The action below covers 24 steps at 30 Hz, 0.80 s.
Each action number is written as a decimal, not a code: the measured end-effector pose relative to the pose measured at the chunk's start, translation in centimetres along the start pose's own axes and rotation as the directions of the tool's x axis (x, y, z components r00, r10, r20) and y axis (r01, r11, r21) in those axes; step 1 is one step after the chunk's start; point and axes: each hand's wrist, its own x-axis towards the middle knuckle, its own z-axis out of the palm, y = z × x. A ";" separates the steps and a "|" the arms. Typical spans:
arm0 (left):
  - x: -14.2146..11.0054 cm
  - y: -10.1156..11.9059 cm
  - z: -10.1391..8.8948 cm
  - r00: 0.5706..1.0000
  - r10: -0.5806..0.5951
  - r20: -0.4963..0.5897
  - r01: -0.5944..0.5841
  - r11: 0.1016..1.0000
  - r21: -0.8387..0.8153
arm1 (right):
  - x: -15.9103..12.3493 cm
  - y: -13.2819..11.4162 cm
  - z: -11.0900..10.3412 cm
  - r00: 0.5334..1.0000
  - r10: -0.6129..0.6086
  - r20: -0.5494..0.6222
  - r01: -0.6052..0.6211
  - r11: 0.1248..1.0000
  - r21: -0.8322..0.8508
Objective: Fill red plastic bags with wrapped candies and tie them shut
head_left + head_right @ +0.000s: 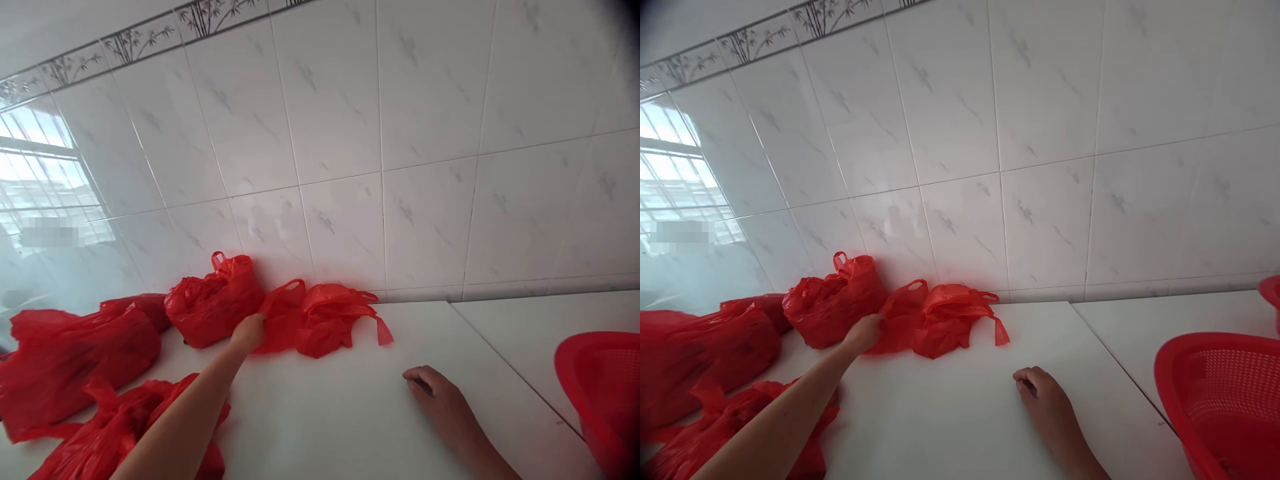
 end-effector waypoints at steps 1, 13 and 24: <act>0.0 0.1 -0.9 0.998 -0.033 -0.057 0.034 0.999 0.031 | -0.1 0.0 0.0 1.000 0.000 0.000 0.000 1.000 0.002; -7.3 11.7 -6.6 0.890 0.305 -0.340 -0.313 0.949 0.030 | -0.7 -1.4 -0.1 0.970 -0.025 -0.240 0.039 0.998 0.051; -11.8 14.6 -2.4 0.801 0.585 0.128 -0.390 0.672 -0.630 | -6.1 -11.0 -0.7 0.854 -0.516 -0.061 0.497 0.846 -0.191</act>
